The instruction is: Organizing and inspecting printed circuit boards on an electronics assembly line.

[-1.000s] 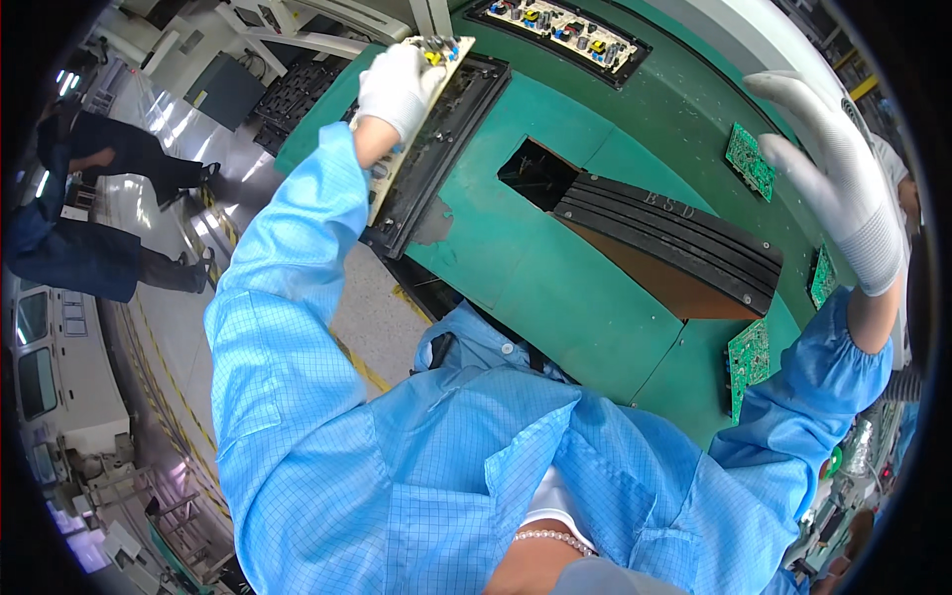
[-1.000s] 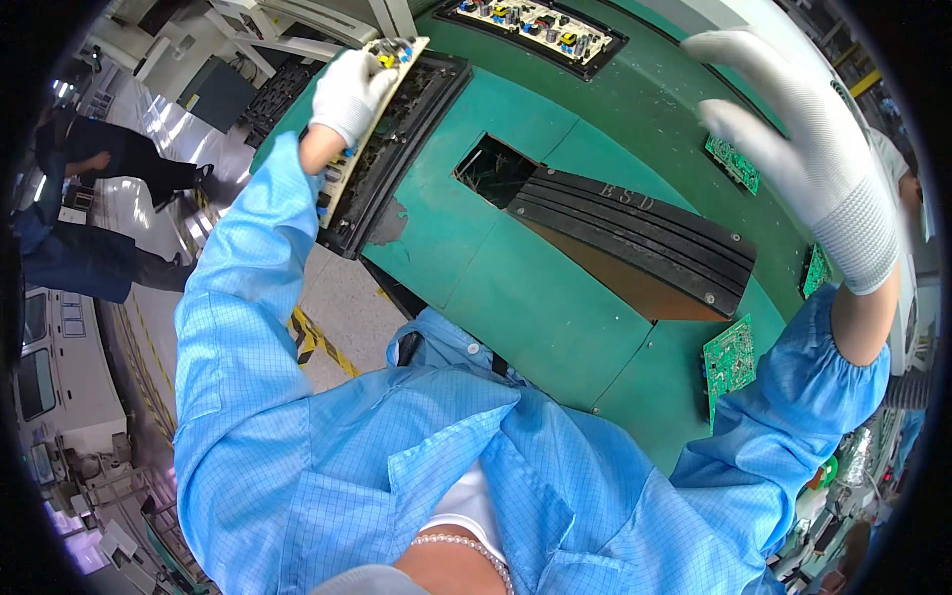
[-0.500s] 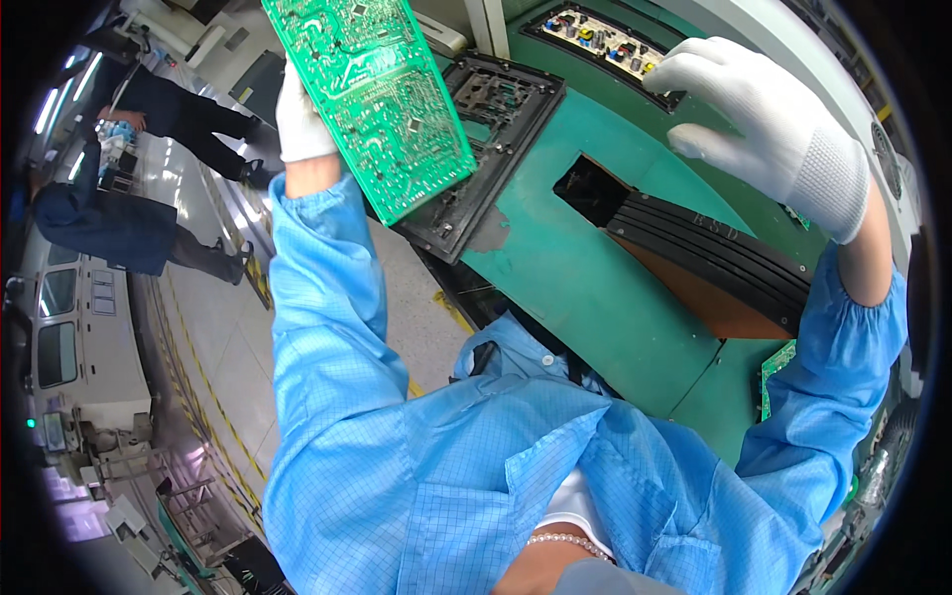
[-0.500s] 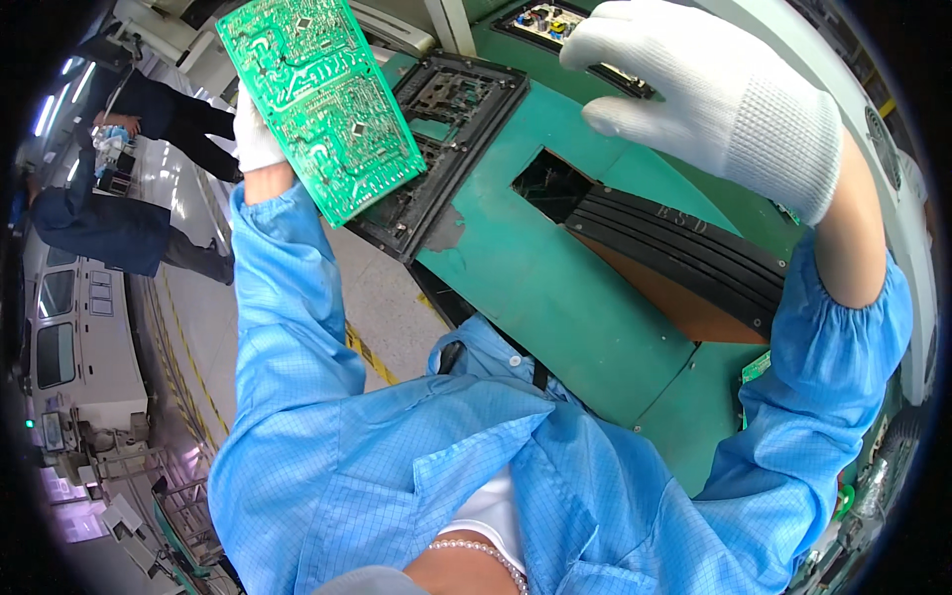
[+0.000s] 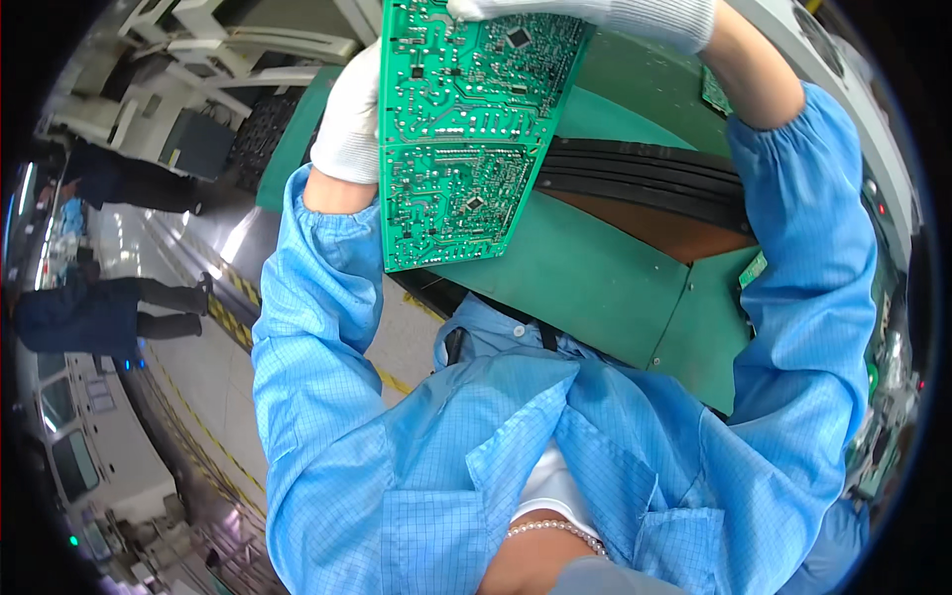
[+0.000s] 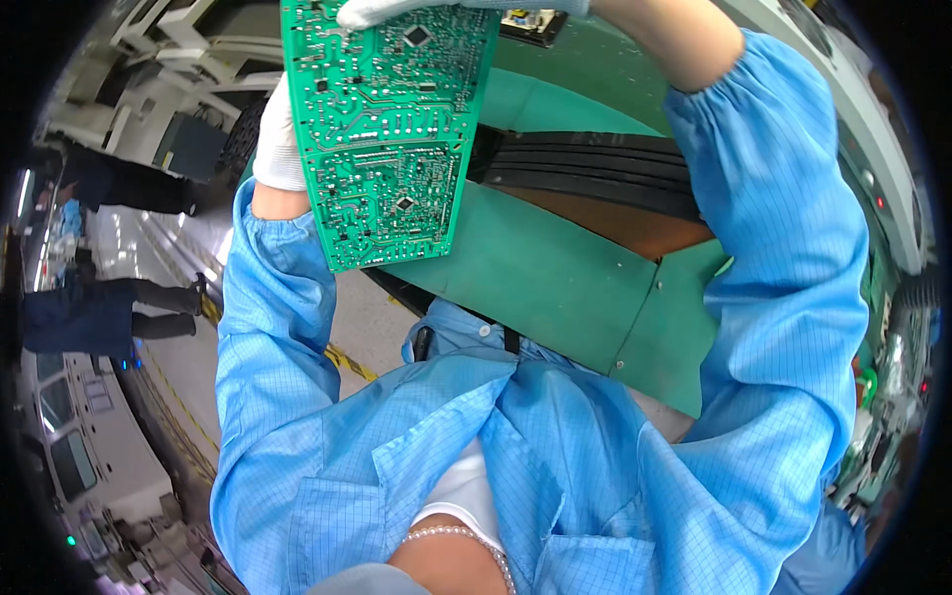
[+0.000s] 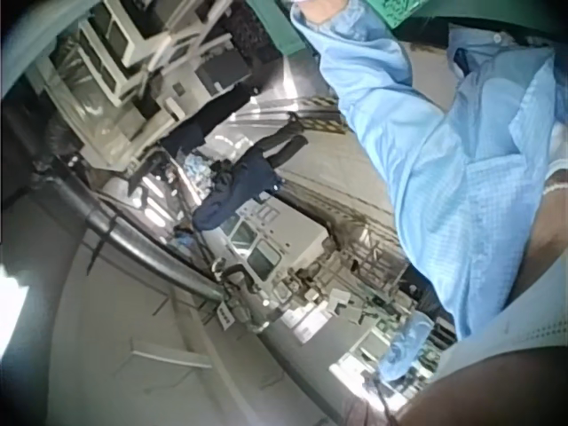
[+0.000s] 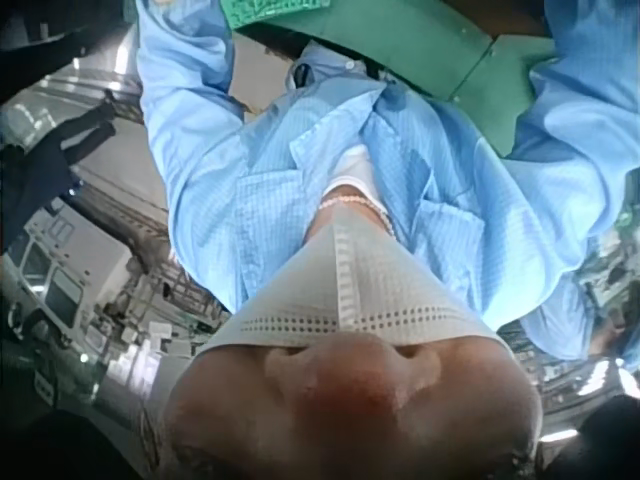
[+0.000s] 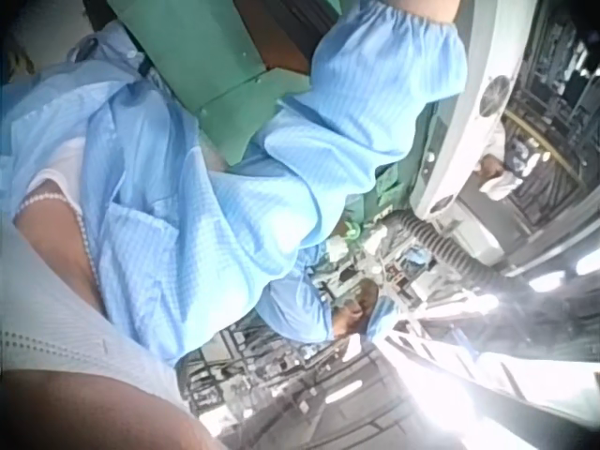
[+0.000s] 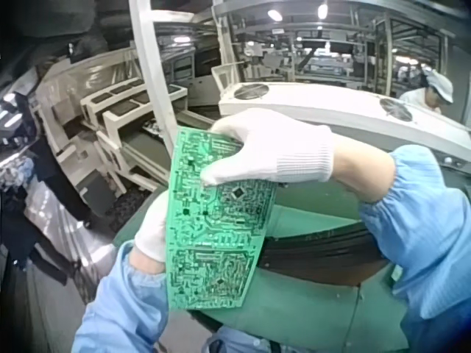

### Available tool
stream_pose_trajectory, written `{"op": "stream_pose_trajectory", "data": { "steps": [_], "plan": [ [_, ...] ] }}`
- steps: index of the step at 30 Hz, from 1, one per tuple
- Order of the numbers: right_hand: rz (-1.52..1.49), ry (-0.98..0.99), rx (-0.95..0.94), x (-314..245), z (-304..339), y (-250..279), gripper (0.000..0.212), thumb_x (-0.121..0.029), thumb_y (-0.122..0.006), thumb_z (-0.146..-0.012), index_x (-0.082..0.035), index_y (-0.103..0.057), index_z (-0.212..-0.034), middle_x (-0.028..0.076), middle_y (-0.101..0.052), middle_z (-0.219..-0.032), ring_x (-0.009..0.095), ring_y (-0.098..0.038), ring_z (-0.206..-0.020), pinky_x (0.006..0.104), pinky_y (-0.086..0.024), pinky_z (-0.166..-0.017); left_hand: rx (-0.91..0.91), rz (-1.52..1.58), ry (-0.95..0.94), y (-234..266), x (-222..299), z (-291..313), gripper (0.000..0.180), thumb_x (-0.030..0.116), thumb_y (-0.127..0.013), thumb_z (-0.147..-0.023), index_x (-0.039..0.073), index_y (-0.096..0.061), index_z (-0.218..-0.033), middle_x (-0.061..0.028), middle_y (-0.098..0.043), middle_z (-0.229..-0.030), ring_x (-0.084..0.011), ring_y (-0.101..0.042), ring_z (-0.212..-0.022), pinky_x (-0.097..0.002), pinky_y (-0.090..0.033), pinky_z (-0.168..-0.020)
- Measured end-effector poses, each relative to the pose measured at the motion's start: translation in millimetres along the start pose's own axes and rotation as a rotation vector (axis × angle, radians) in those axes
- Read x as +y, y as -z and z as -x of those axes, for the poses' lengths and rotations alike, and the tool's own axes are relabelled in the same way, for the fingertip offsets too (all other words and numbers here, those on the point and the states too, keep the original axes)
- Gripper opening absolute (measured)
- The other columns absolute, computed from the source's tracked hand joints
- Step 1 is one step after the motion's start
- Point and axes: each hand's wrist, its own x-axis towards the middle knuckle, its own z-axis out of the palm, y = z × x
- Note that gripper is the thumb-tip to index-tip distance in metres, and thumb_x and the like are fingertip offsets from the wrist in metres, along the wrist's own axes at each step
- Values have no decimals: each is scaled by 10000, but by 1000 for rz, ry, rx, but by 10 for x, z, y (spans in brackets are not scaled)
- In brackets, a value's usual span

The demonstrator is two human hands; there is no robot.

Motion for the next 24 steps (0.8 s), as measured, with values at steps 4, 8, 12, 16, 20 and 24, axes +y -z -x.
{"op": "stream_pose_trajectory", "data": {
  "steps": [4, 8, 12, 16, 20, 24],
  "plan": [
    [-148, -278, -138, 158, 228, 67, 559, -500, -756, -803, 41, -680, -920, 97, -636, -752, 161, -568, -717, 320, -449, -651, -114, -144, 62, -31, -89, -271, 457, 369, -454, -1048, 7, -558, -1305, -116, -650, -1195, -184, -638, -1067, -318, -533, -919],
    [-86, -500, -180, 273, 454, 132, 545, -476, -759, -801, 50, -682, -923, 106, -642, -765, 146, -585, -727, 318, -471, -644, -302, -82, 244, -127, -106, -454, 798, 614, -438, -981, -50, -409, -1423, -170, -537, -1386, -266, -547, -1251, -418, -444, -1073],
    [-206, -631, -189, 318, 604, 133, 535, -476, -759, -805, 40, -687, -926, 88, -653, -781, 141, -595, -737, 315, -482, -662, -375, -684, 186, -318, -138, -508, 588, 258, -706, -915, -23, -487, -1382, -103, -617, -1274, -155, -578, -1143, -323, -456, -1002],
    [-168, -656, -183, 262, 776, 318, 621, -527, -718, -826, 54, -683, -1040, 124, -683, -923, 191, -628, -864, 325, -499, -771, -303, -871, 191, -542, -214, -576, 511, 226, -740, -888, 5, -563, -1312, -79, -665, -1180, -136, -623, -1043, -305, -499, -930],
    [-2, -562, 8, 202, 1064, 765, 663, -520, -644, -897, 72, -619, -1194, 141, -668, -1077, 209, -624, -972, 328, -500, -891, -349, -975, 111, -723, -128, -609, 555, 177, -734, -889, 14, -515, -1373, -59, -658, -1183, -139, -623, -1036, -301, -503, -923],
    [-209, -540, 147, 172, 1281, 1048, 500, -368, -610, -965, 84, -604, -1178, 97, -652, -1041, 140, -610, -926, 278, -510, -866, -627, -1400, -155, -837, -164, -736, 574, 223, -707, -888, -22, -502, -1365, -143, -648, -1190, -216, -622, -1055, -336, -494, -934]
  ]
}}
